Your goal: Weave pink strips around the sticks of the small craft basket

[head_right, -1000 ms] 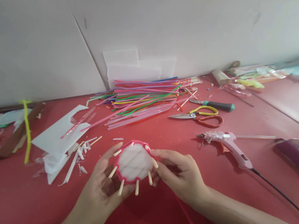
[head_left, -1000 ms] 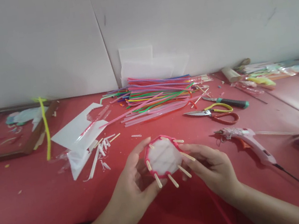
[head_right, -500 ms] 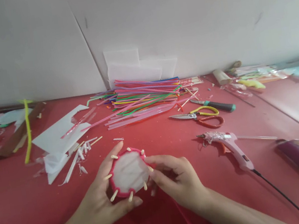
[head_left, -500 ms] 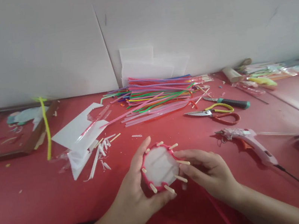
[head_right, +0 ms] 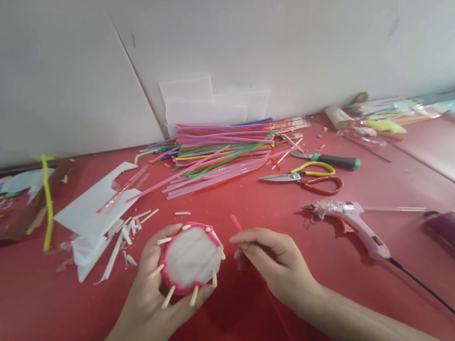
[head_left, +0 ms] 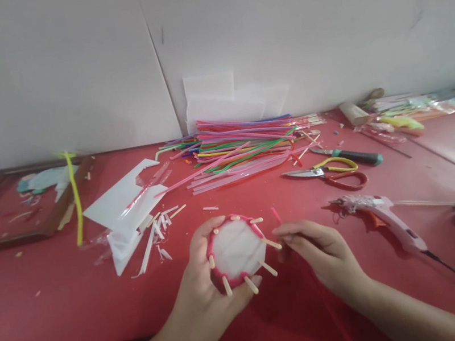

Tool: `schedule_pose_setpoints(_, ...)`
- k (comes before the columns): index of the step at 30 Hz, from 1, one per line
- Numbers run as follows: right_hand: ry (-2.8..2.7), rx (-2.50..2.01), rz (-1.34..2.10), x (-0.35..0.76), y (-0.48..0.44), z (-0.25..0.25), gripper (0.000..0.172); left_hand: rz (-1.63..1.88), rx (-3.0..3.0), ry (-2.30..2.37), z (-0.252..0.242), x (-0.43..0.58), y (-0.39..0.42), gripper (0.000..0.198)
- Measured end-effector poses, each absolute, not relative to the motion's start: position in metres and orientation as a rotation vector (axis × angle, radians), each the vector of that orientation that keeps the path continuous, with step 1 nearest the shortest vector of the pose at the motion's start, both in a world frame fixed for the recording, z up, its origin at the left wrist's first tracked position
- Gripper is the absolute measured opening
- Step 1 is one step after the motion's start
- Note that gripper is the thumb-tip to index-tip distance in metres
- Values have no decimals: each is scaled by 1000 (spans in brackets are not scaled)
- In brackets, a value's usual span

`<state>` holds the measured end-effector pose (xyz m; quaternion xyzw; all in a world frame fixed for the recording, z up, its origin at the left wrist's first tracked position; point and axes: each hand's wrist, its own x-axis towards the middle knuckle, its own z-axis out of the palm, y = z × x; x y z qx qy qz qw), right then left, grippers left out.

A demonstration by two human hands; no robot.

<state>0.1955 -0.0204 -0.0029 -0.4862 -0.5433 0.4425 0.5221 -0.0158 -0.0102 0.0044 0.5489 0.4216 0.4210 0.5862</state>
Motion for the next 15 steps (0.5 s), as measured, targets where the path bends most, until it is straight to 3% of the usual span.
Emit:
schedule_pose_setpoints(4,-1395,-1201,1249,196,-19,1,19,917,1342,971,9,-16,-12,74)
schedule_pose_setpoints(8,-1310,-1132,1463,197,-18,4,38,854,1535,970,14,-15,-12,75)
schedule_pose_setpoints(15,-1218,-1141,1587,196,-17,5,38,800,1528,913,12,-17,-14,94)
